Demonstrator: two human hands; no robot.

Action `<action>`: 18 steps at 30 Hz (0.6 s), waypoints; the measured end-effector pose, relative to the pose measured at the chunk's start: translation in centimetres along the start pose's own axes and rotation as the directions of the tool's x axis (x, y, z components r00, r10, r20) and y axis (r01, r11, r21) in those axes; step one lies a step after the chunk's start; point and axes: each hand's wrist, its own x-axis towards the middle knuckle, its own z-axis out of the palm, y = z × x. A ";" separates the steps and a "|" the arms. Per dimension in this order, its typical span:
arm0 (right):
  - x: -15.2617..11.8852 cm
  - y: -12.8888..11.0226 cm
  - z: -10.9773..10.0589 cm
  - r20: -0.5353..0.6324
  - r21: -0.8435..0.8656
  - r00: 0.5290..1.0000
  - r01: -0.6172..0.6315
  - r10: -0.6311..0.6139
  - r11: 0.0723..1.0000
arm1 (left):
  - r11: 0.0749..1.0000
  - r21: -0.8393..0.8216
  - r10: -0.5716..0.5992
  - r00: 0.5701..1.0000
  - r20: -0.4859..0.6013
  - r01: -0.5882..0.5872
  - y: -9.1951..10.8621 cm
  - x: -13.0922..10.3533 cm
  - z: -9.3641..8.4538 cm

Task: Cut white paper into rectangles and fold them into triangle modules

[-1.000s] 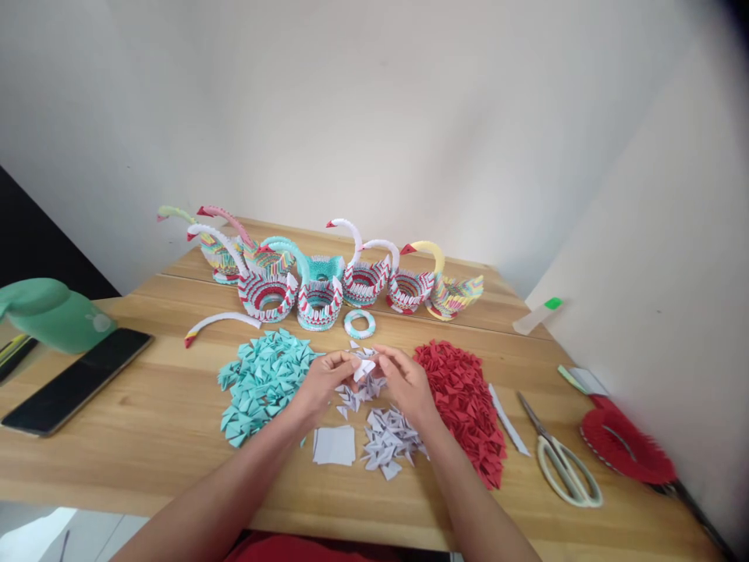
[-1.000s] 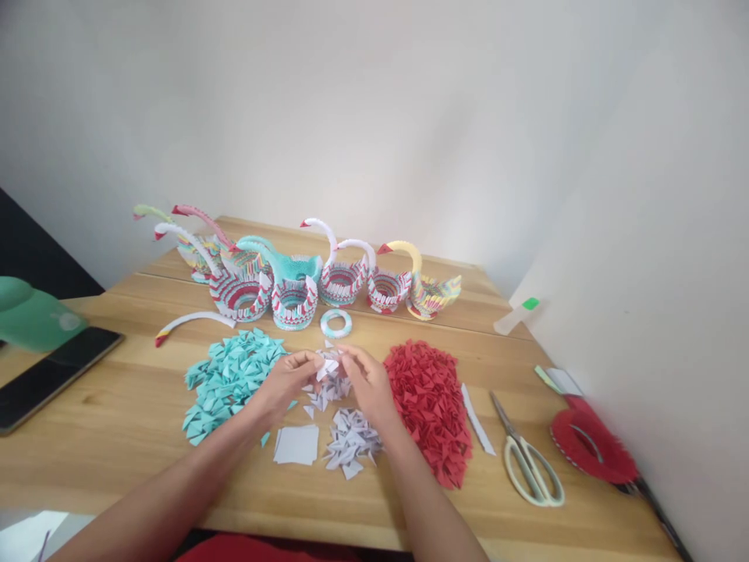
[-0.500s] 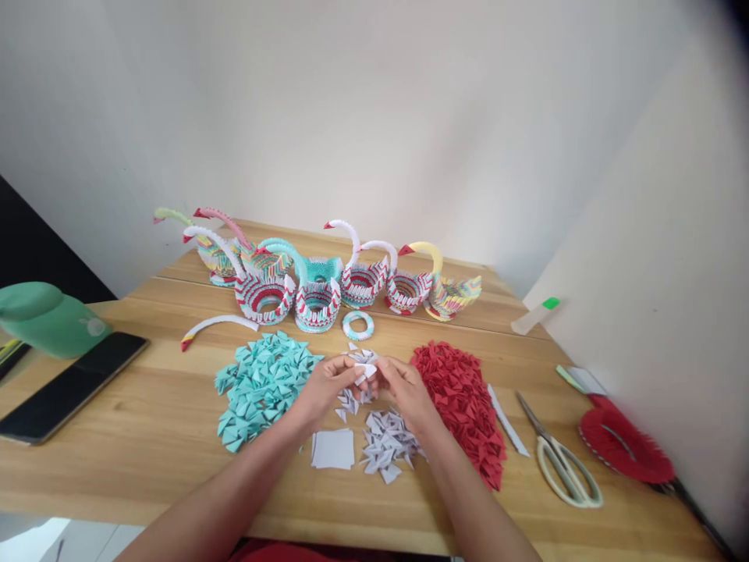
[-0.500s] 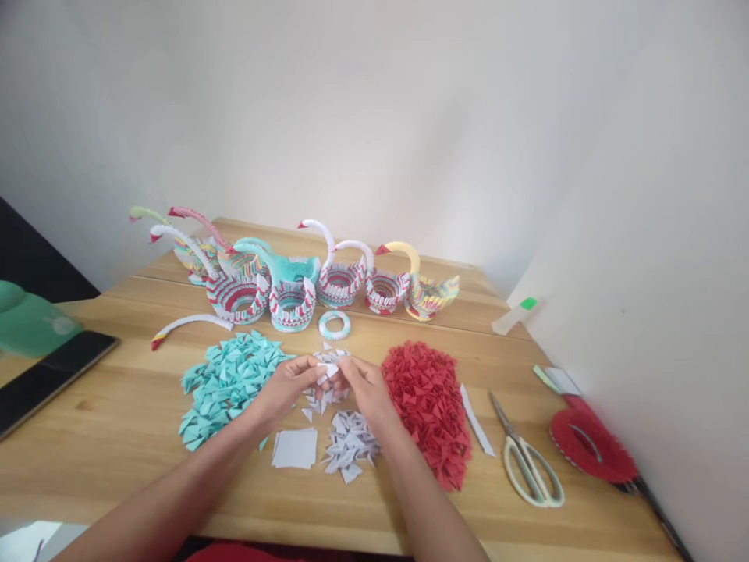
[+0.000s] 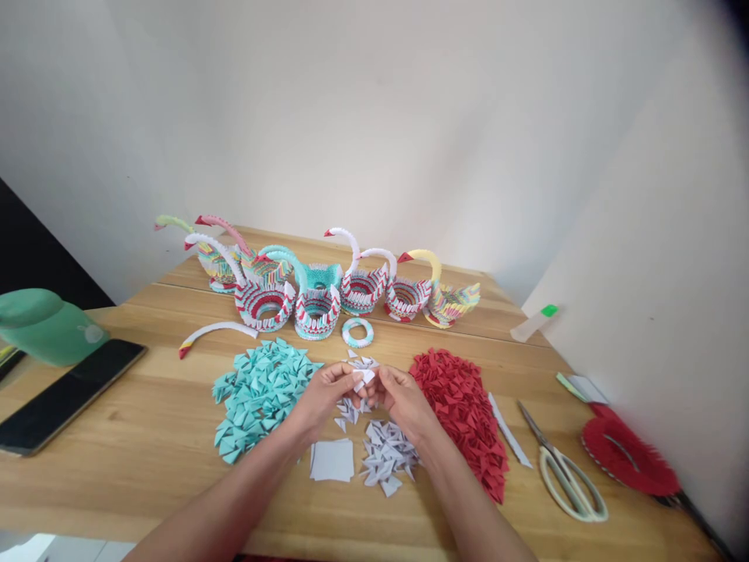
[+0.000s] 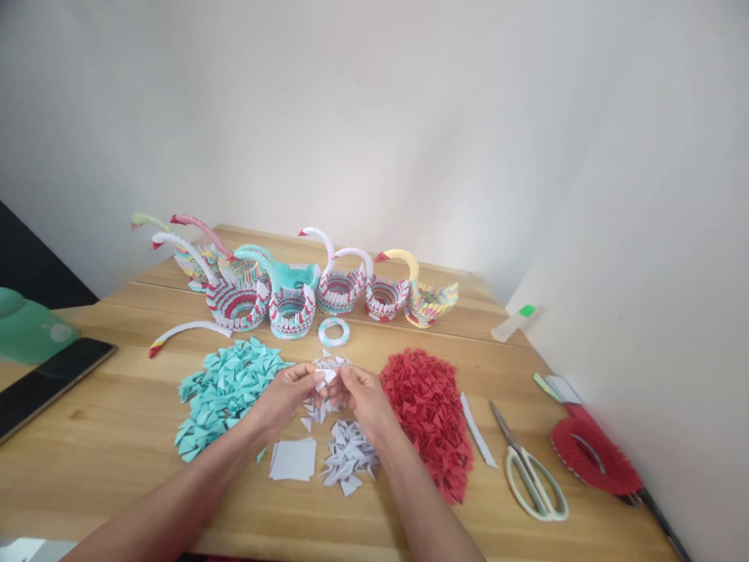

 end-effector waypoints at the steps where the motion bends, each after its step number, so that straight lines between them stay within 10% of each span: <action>1: 0.0 0.0 0.0 0.006 0.012 1.000 -0.007 0.007 1.000 | 1.000 -0.003 0.000 1.000 0.003 0.000 0.0 0.0 0.0; 18: 0.1 -0.1 0.0 -0.062 -0.108 0.998 0.006 -0.013 0.994 | 0.998 0.065 0.007 1.000 -0.012 -0.006 -0.2 0.1 -0.3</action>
